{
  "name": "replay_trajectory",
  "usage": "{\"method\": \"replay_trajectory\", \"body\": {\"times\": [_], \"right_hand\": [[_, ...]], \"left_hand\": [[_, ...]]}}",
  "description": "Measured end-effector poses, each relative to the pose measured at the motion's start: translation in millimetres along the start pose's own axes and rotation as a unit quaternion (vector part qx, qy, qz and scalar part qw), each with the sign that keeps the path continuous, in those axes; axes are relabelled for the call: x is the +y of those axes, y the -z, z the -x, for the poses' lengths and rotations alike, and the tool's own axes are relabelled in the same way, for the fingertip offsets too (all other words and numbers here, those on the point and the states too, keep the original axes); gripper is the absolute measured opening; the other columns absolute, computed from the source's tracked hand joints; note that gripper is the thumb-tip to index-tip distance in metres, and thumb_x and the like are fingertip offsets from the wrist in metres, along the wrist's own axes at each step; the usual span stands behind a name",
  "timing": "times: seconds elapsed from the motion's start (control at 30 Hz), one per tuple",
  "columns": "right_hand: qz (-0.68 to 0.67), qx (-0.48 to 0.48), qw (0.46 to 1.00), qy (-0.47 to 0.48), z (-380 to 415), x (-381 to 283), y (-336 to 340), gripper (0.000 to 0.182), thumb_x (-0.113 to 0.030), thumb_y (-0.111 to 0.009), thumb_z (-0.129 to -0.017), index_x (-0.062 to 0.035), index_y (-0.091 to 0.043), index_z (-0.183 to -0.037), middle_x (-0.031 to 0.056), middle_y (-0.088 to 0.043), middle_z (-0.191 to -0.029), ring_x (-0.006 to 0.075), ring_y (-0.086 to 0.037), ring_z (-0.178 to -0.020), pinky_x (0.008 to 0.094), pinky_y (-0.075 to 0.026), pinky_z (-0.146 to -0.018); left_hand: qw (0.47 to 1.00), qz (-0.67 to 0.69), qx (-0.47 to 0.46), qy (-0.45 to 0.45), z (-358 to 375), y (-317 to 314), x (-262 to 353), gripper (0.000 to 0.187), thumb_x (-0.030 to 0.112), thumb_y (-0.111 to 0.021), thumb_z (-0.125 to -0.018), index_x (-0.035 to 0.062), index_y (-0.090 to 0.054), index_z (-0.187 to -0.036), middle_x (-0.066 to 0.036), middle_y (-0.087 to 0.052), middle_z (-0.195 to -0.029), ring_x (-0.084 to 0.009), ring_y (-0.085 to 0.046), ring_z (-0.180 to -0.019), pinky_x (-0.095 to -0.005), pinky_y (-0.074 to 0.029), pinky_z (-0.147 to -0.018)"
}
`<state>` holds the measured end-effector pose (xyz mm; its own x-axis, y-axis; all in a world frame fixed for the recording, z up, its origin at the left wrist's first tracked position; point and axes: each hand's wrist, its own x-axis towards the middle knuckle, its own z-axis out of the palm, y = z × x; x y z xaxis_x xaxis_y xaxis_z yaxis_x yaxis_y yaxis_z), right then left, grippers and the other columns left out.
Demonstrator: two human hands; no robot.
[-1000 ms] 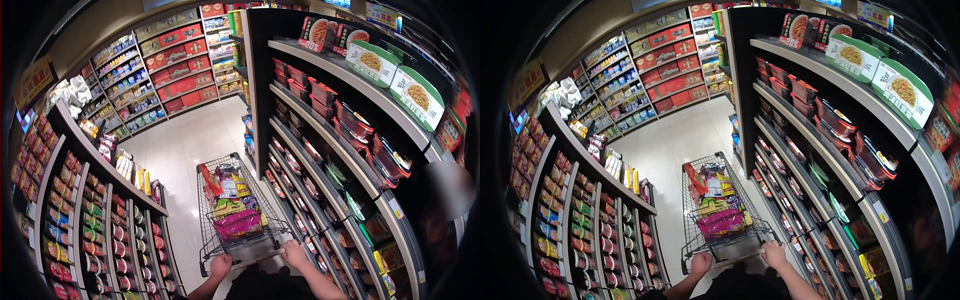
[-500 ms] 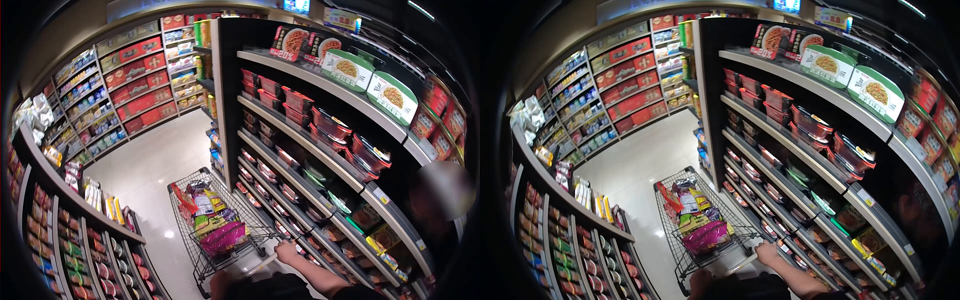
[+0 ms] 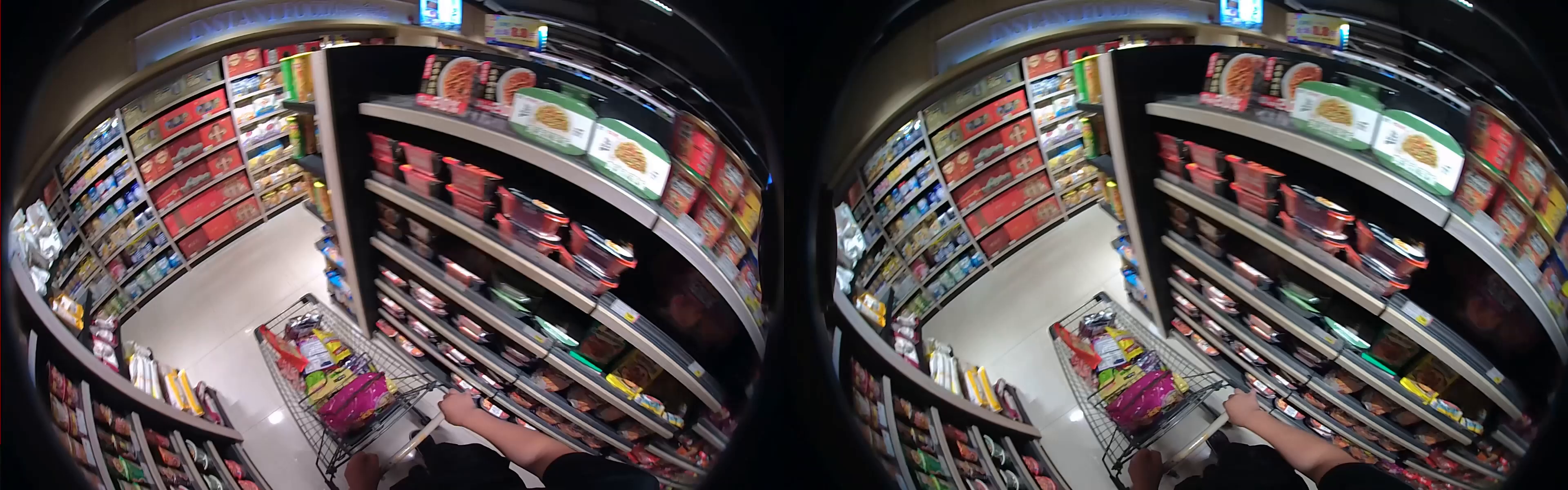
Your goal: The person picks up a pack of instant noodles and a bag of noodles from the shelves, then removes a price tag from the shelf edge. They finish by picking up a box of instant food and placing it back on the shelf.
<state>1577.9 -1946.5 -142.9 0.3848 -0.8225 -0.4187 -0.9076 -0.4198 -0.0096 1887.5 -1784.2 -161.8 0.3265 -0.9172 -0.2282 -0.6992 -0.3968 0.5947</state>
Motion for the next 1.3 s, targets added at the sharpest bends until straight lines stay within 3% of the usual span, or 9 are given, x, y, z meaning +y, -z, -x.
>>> {"method": "replay_trajectory", "body": {"times": [0.13, 0.23, 0.4, 0.5, 0.7, 0.77, 1.0, 1.23, 1.3], "right_hand": [[0.014, -0.003, 1.0, 0.004, -33, -7, 13, 0.021, -0.019, -0.069, -0.089, -0.0166, -0.083, -0.105, 0.0069, -0.076, -0.113, 0.0281, -0.065, -0.122, 0.0674, -0.053, -0.094], [0.03, -0.014, 0.999, -0.008, -69, -11, 12, 0.02, -0.02, -0.07, -0.088, -0.0165, -0.084, -0.102, 0.0071, -0.078, -0.111, 0.0284, -0.066, -0.122, 0.0705, -0.045, -0.104], [0.07, -0.065, 0.994, 0.062, -123, -21, 44, 0.023, -0.024, -0.071, -0.086, -0.0122, -0.085, -0.099, 0.0099, -0.081, -0.1, 0.03, -0.076, -0.102, 0.0655, -0.038, -0.11], [0.055, -0.073, 0.991, 0.093, -150, -30, 71, 0.023, -0.025, -0.071, -0.087, -0.0164, -0.086, -0.103, 0.0082, -0.082, -0.105, 0.028, -0.078, -0.102, 0.0617, -0.036, -0.113], [0.033, -0.064, 0.99, 0.124, -216, -48, 87, 0.02, -0.023, -0.07, -0.088, -0.0159, -0.085, -0.099, 0.008, -0.082, -0.101, 0.0264, -0.078, -0.1, 0.0593, -0.035, -0.112], [0.028, -0.034, 0.989, 0.14, -241, -55, 99, 0.017, -0.022, -0.069, -0.086, -0.0158, -0.084, -0.093, 0.0087, -0.081, -0.094, 0.0283, -0.078, -0.092, 0.0603, -0.038, -0.109], [0.02, -0.003, 0.986, 0.166, -318, -86, 124, 0.02, -0.021, -0.068, -0.087, -0.0199, -0.081, -0.102, 0.0061, -0.078, -0.088, 0.0263, -0.078, -0.089, 0.0576, -0.039, -0.101], [0.004, -0.003, 0.988, 0.154, -380, -123, 173, 0.016, -0.018, -0.069, -0.088, -0.0181, -0.082, -0.096, 0.0067, -0.08, -0.09, 0.026, -0.078, -0.086, 0.0574, -0.038, -0.103], [0.008, -0.006, 0.988, 0.153, -400, -130, 183, 0.015, -0.018, -0.069, -0.087, -0.0188, -0.082, -0.096, 0.0065, -0.08, -0.09, 0.0257, -0.077, -0.087, 0.0565, -0.038, -0.102]], "left_hand": [[0.999, -0.002, 0.023, 0.049, -19, 28, 14, 0.034, 0.033, -0.063, -0.094, 0.0017, -0.069, -0.083, -0.024, -0.071, -0.084, -0.0457, -0.071, -0.086, -0.057, -0.054, -0.077], [0.997, 0.009, 0.037, 0.066, -45, 33, 12, 0.036, 0.035, -0.062, -0.096, 0.0014, -0.069, -0.085, -0.024, -0.07, -0.084, -0.0454, -0.071, -0.086, -0.0562, -0.054, -0.077], [0.995, 0.016, 0.013, 0.099, -84, 66, 21, 0.038, 0.037, -0.059, -0.097, 0.0021, -0.07, -0.087, -0.025, -0.072, -0.092, -0.0473, -0.07, -0.092, -0.0582, -0.053, -0.081], [0.994, -0.016, 0.029, 0.101, -116, 71, 6, 0.038, 0.037, -0.059, -0.097, 0.0022, -0.07, -0.088, -0.025, -0.072, -0.092, -0.0471, -0.071, -0.092, -0.0577, -0.053, -0.081], [0.989, -0.022, 0.054, 0.135, -173, 91, -12, 0.039, 0.04, -0.06, -0.095, 0.0033, -0.069, -0.083, -0.024, -0.071, -0.083, -0.0474, -0.07, -0.083, -0.0576, -0.054, -0.076], [0.988, -0.03, 0.067, 0.137, -201, 105, -18, 0.039, 0.04, -0.06, -0.094, 0.0032, -0.069, -0.083, -0.024, -0.071, -0.083, -0.0475, -0.07, -0.083, -0.0571, -0.055, -0.076], [0.988, -0.042, 0.085, 0.122, -274, 140, -40, 0.038, 0.038, -0.06, -0.093, 0.0025, -0.07, -0.084, -0.026, -0.071, -0.085, -0.048, -0.071, -0.084, -0.058, -0.055, -0.077], [0.987, -0.053, 0.101, 0.116, -349, 180, -59, 0.038, 0.037, -0.059, -0.093, 0.002, -0.07, -0.083, -0.026, -0.072, -0.086, -0.0481, -0.071, -0.085, -0.0584, -0.056, -0.078], [0.984, -0.05, 0.08, 0.151, -370, 194, -54, 0.037, 0.036, -0.059, -0.093, 0.0016, -0.069, -0.083, -0.026, -0.072, -0.087, -0.0477, -0.071, -0.086, -0.0578, -0.056, -0.079]]}}
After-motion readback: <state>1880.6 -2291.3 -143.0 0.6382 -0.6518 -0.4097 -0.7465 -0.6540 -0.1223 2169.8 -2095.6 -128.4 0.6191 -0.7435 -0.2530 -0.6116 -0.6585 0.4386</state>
